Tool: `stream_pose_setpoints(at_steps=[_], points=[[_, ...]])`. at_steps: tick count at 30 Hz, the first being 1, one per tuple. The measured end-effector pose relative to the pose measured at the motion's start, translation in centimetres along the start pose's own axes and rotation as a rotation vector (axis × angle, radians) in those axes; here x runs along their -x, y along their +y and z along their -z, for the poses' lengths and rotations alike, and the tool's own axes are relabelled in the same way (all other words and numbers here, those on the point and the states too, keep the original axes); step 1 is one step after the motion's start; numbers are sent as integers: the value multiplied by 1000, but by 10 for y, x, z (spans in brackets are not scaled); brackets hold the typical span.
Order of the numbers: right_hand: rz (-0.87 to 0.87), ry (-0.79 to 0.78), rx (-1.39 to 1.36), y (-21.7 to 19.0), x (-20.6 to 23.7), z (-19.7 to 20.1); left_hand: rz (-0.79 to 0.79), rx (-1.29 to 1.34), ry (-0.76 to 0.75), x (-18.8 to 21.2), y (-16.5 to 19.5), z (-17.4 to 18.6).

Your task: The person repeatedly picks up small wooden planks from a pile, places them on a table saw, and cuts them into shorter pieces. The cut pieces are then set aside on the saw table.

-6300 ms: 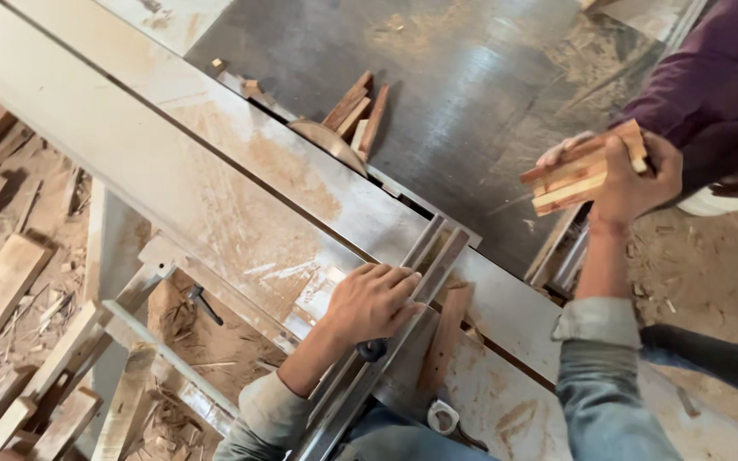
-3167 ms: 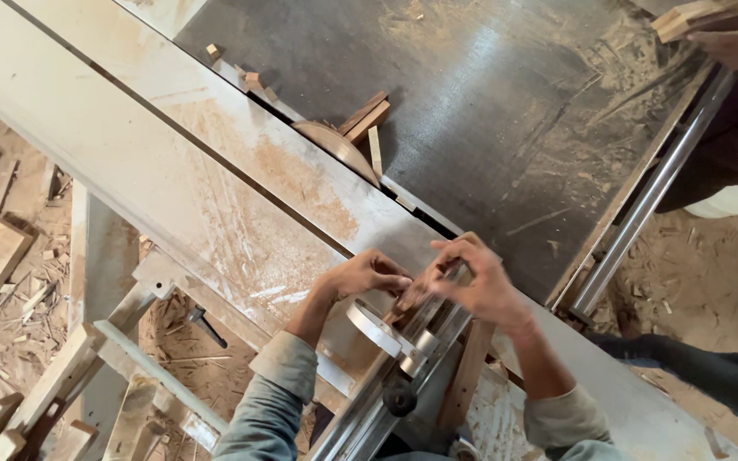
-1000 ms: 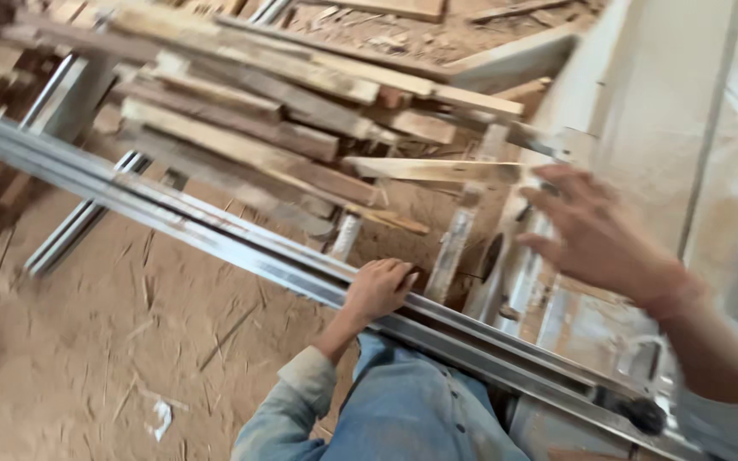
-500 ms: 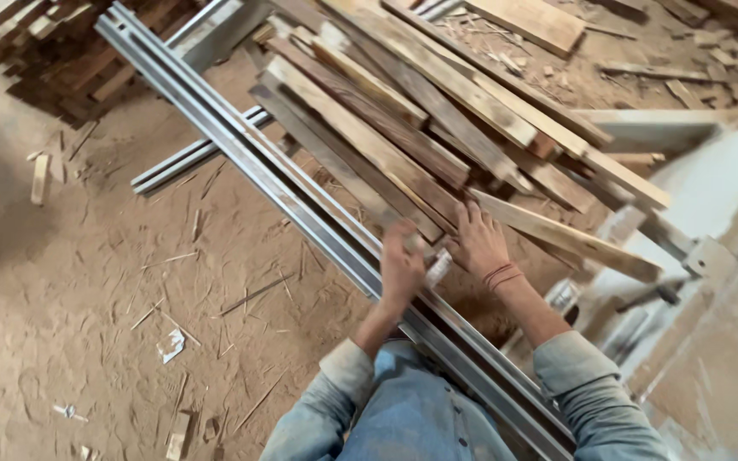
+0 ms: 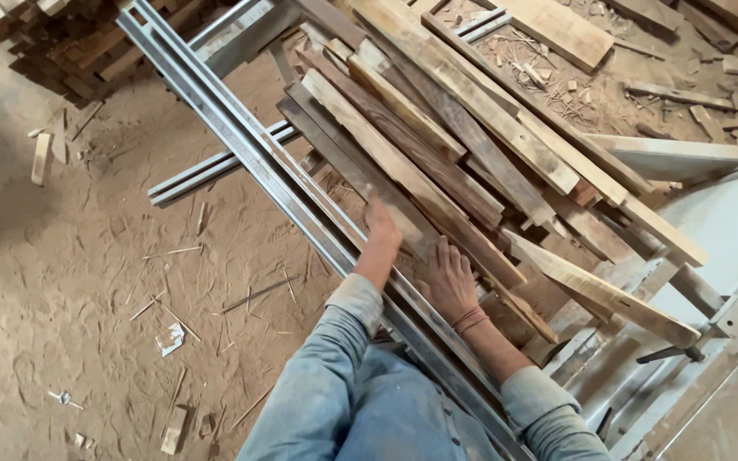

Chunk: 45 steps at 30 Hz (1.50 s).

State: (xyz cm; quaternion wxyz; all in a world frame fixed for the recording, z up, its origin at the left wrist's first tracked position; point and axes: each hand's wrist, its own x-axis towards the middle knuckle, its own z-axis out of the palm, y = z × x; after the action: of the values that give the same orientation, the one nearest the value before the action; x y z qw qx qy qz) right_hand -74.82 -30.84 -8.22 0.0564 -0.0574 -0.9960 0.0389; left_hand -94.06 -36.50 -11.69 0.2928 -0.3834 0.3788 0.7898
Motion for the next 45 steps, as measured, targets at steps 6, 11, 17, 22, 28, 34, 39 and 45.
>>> stream_pose_setpoints(at_steps=[6, 11, 17, 22, 28, 34, 39, 45], points=[[-165, -43, -31, 5, -7, -5, -1, 8, -159, -12, -15, 5], [-229, -29, 51, 8, -23, -9, -124, 9, -196, -16, -22, 7], [-279, 131, -159, 15, -18, 12, -4, 70, -270, -15, -27, 0], [-354, 8, -184, 26, -8, 27, 50, 112, -489, -12, -43, 0], [-514, -219, -589, 47, 18, 31, -79, 103, -480, -6, -75, 9], [-430, -350, -503, 63, 26, 21, -87, 73, -388, -5, -75, 8], [-477, -501, -339, 59, 26, 14, -24, 111, -415, -8, -52, 7], [-435, -421, -320, 50, 32, 10, -36, 157, -463, -9, -46, -1]])
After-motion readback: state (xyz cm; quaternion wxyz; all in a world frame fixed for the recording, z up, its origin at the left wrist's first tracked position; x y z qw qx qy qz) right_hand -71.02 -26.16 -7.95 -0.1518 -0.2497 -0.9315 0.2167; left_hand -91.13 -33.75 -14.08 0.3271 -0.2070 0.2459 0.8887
